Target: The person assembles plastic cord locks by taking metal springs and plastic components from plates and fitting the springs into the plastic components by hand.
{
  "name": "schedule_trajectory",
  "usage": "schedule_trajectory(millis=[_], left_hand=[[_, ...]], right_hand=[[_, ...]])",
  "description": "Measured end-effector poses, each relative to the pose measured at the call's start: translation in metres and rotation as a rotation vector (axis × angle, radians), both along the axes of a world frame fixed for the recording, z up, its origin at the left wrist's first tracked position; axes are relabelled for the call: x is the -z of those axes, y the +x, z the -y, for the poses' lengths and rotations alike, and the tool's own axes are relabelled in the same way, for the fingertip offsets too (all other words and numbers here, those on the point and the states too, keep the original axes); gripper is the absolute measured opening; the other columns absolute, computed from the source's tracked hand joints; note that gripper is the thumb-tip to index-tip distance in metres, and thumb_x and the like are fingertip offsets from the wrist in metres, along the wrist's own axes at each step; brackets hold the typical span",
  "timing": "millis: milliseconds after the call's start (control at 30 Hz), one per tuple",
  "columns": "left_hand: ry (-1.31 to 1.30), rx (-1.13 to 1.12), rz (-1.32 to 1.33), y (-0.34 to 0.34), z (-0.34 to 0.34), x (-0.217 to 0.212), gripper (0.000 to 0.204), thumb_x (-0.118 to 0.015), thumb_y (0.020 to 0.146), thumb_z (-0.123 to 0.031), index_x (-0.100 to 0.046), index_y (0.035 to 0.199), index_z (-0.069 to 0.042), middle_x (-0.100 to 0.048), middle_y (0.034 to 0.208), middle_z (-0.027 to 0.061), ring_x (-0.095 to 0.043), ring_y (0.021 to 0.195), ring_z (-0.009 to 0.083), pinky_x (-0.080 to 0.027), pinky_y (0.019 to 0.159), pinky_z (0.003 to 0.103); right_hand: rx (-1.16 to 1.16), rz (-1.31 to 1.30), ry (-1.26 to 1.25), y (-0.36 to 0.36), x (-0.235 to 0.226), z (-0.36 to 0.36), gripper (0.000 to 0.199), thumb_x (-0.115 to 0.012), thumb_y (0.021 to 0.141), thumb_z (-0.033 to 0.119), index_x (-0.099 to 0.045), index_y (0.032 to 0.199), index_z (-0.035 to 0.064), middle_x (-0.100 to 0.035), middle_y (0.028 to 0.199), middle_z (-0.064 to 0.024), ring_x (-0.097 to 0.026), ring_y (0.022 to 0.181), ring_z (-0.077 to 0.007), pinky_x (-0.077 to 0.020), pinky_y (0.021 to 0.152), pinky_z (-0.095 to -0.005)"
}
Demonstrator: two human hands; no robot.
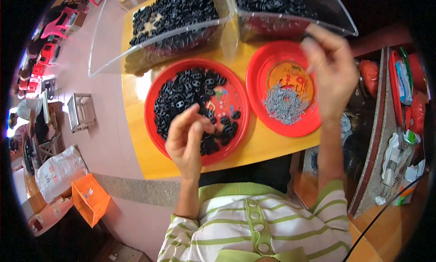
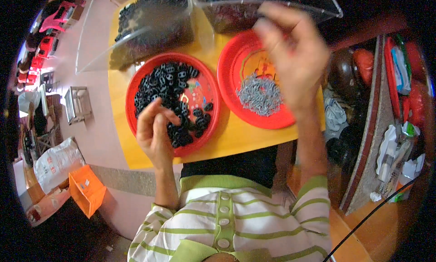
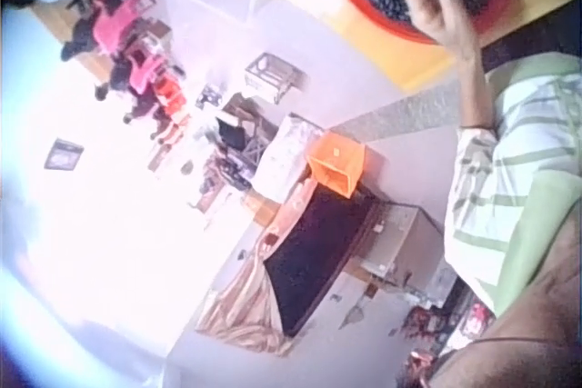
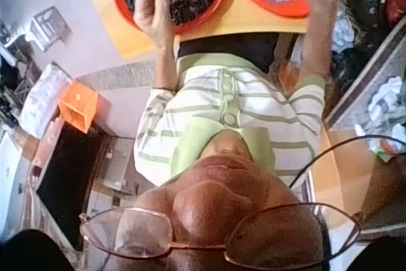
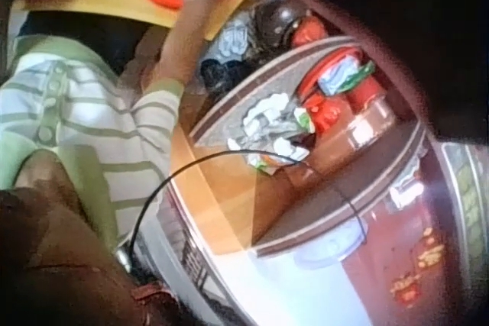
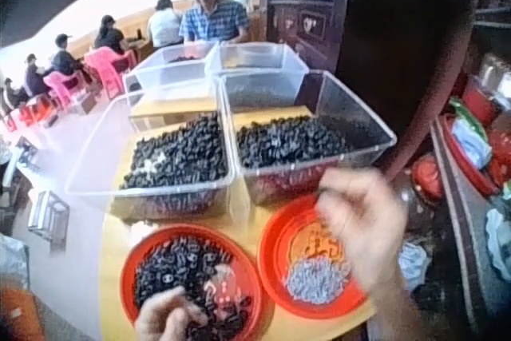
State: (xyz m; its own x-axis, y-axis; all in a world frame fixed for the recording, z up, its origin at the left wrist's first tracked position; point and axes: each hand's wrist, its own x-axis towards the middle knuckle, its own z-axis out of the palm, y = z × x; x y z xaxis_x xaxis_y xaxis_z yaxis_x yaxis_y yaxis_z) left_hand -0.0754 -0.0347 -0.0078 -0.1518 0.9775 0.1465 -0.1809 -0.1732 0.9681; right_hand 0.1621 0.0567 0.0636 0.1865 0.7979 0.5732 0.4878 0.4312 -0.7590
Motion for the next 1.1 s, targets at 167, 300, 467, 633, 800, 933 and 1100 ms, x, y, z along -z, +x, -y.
schedule_trajectory(millis=[167,300,467,633,800,933,1100], left_hand=[[-0.009,-0.108,-0.506,-0.013,-0.023,-0.006,0.018,-0.060,0.081,0.003,-0.064,0.098,0.001,-0.057,0.082,0.0065,-0.057,0.073,0.0122,-0.045,0.066,0.022],[0.251,-0.119,-0.963,-0.011,-0.047,-0.003,0.017,-0.064,0.076,0.002,-0.065,0.092,-0.002,-0.057,0.081,0.0083,-0.056,0.073,0.0188,-0.046,0.066,0.027],[0.233,0.077,-1.174,-0.004,-0.057,-0.005,0.013,-0.066,0.072,-0.003,-0.065,0.085,-0.004,-0.056,0.080,0.0079,-0.053,0.074,0.0250,-0.046,0.065,0.034],[0.088,0.194,-1.307,-0.008,-0.036,-0.011,0.012,-0.067,0.071,-0.007,-0.065,0.082,-0.005,-0.054,0.078,0.0066,-0.051,0.075,0.0248,-0.045,0.066,0.035],[0.071,0.181,-1.320,-0.005,-0.026,-0.004,0.016,-0.066,0.072,-0.006,-0.065,0.088,-0.005,-0.053,0.083,0.0072,-0.050,0.079,0.0245,-0.045,0.068,0.035],[0.116,0.175,-1.387,0.000,-0.027,-0.003,0.018,-0.065,0.072,-0.006,-0.064,0.090,-0.005,-0.053,0.083,0.0078,-0.051,0.081,0.0252,-0.045,0.070,0.035],[0.054,0.224,-1.345,0.002,-0.024,-0.009,0.017,-0.065,0.072,-0.005,-0.060,0.088,-0.002,-0.052,0.083,0.0094,-0.050,0.081,0.0262,-0.044,0.071,0.035]], right_hand=[[0.131,0.276,-0.005,0.049,-0.002,-0.059,0.037,-0.060,0.077,-0.004,-0.057,0.114,0.0009,-0.057,0.085,-0.0022,-0.044,0.063,-0.0036,-0.0402,0.059,-0.0174],[0.162,0.028,0.004,0.023,-0.005,-0.043,0.028,-0.060,0.078,-0.003,-0.060,0.106,-0.0007,-0.057,0.083,-0.0015,-0.046,0.066,-0.0040,-0.0401,0.061,-0.0178],[0.042,0.018,-0.109,0.026,0.032,0.000,0.020,-0.061,0.084,0.006,-0.063,0.104,0.0036,-0.061,0.087,0.0018,-0.049,0.069,-0.0005,-0.0373,0.056,-0.0139],[-0.007,0.033,-0.342,0.021,0.050,0.045,0.018,-0.060,0.083,0.001,-0.064,0.101,0.0023,-0.059,0.084,0.0015,-0.049,0.069,-0.0008,-0.0396,0.058,-0.0143],[-0.097,-0.186,-0.430,0.022,0.074,0.063,0.015,-0.058,0.085,-0.001,-0.063,0.099,-0.0017,-0.059,0.092,-0.0018,-0.054,0.077,-0.0046,-0.0438,0.065,-0.0171],[-0.046,-0.118,-0.356,0.035,0.080,0.064,0.013,-0.059,0.083,0.000,-0.064,0.095,-0.0010,-0.060,0.085,-0.0036,-0.056,0.073,-0.0070,-0.0445,0.064,-0.0200],[0.122,0.149,-0.437,0.066,0.081,0.051,0.012,-0.062,0.080,0.004,-0.064,0.091,-0.0004,-0.057,0.072,-0.0056,-0.054,0.064,-0.0082,-0.0426,0.057,-0.0227]])
